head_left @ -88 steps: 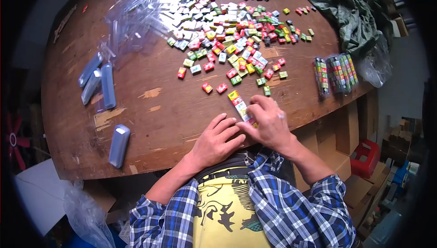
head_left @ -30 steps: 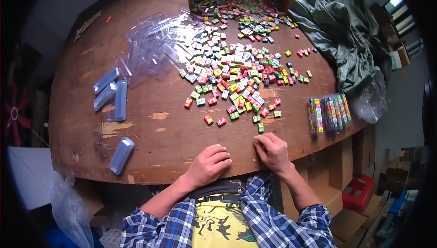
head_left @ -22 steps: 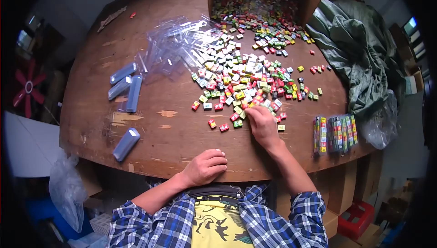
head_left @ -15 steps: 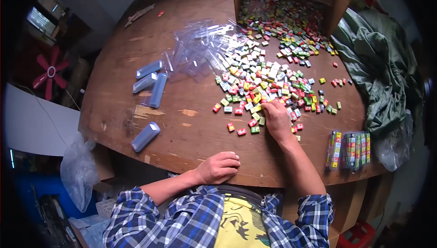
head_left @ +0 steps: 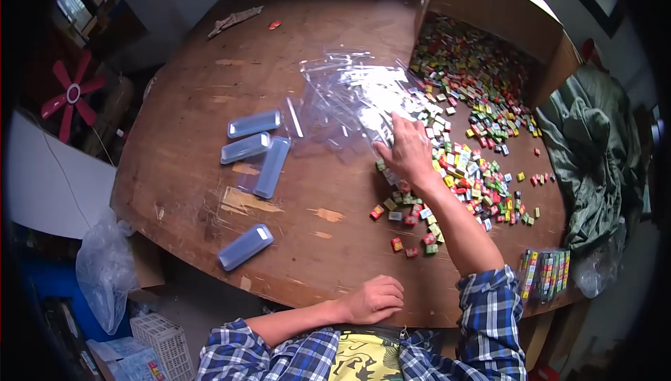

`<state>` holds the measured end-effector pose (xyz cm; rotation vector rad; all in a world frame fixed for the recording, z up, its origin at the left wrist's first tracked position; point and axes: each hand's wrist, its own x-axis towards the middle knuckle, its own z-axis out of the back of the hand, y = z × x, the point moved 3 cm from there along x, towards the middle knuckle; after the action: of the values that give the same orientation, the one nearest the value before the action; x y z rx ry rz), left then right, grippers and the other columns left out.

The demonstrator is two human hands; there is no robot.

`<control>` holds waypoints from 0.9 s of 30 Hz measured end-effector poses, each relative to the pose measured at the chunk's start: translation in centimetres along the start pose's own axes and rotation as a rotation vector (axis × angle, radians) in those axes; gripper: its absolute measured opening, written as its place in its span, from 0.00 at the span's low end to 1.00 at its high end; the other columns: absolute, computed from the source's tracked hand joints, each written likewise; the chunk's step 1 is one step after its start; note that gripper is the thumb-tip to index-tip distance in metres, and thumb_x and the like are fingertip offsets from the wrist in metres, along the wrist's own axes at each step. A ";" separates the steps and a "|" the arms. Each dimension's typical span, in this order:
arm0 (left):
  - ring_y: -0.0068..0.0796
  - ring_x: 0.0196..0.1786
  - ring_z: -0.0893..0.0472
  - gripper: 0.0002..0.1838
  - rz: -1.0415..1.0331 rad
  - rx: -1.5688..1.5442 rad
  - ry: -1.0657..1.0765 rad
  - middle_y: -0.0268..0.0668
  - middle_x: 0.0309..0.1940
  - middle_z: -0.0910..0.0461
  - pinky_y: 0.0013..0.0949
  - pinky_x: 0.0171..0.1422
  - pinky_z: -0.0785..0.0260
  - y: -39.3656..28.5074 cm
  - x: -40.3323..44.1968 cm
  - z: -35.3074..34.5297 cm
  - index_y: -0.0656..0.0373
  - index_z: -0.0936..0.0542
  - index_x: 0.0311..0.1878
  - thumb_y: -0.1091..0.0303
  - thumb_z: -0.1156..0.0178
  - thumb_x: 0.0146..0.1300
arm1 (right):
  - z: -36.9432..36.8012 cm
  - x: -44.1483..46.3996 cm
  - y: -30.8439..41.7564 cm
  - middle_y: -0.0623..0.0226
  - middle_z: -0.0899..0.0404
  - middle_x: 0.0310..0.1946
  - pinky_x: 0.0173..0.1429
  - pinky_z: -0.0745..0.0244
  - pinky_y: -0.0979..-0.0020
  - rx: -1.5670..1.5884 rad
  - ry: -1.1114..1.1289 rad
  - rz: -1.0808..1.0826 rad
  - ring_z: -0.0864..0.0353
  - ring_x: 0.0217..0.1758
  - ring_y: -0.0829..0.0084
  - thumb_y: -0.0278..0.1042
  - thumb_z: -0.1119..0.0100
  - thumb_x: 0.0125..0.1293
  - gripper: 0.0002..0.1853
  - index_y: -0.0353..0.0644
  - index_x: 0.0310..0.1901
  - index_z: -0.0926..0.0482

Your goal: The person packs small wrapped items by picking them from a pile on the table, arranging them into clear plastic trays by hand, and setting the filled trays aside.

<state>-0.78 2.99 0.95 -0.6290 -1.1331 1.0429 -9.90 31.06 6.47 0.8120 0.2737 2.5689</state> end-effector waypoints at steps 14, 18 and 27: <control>0.44 0.59 0.14 0.06 -0.025 -0.044 -0.017 0.41 0.45 0.12 0.46 0.67 0.21 0.5 -0.4 -0.3 0.63 0.11 0.43 0.74 0.27 0.65 | -2.2 2.5 -1.0 0.46 0.10 0.50 0.61 0.16 0.48 0.055 0.457 -0.397 0.09 0.56 0.47 0.40 0.18 0.59 0.38 0.37 0.70 0.21; 0.44 0.59 0.14 0.05 -0.014 -0.029 0.000 0.41 0.45 0.11 0.46 0.66 0.20 0.3 -0.1 0.0 0.62 0.11 0.42 0.74 0.26 0.64 | -2.1 3.2 -1.2 0.46 0.09 0.48 0.60 0.15 0.50 0.053 0.478 -0.449 0.08 0.55 0.47 0.39 0.19 0.56 0.35 0.37 0.66 0.19; 0.44 0.56 0.12 0.07 0.007 -0.043 -0.014 0.42 0.44 0.10 0.45 0.62 0.18 -0.2 0.4 0.5 0.63 0.10 0.44 0.76 0.26 0.63 | 2.5 -1.8 -4.6 0.56 0.07 0.38 0.43 0.14 0.67 0.213 0.309 -0.538 0.08 0.33 0.70 0.38 0.19 0.59 0.24 0.34 0.54 0.10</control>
<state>-1.10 3.20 1.47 -0.6617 -1.1686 1.0327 -5.53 34.50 6.15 0.3359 0.7593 2.1590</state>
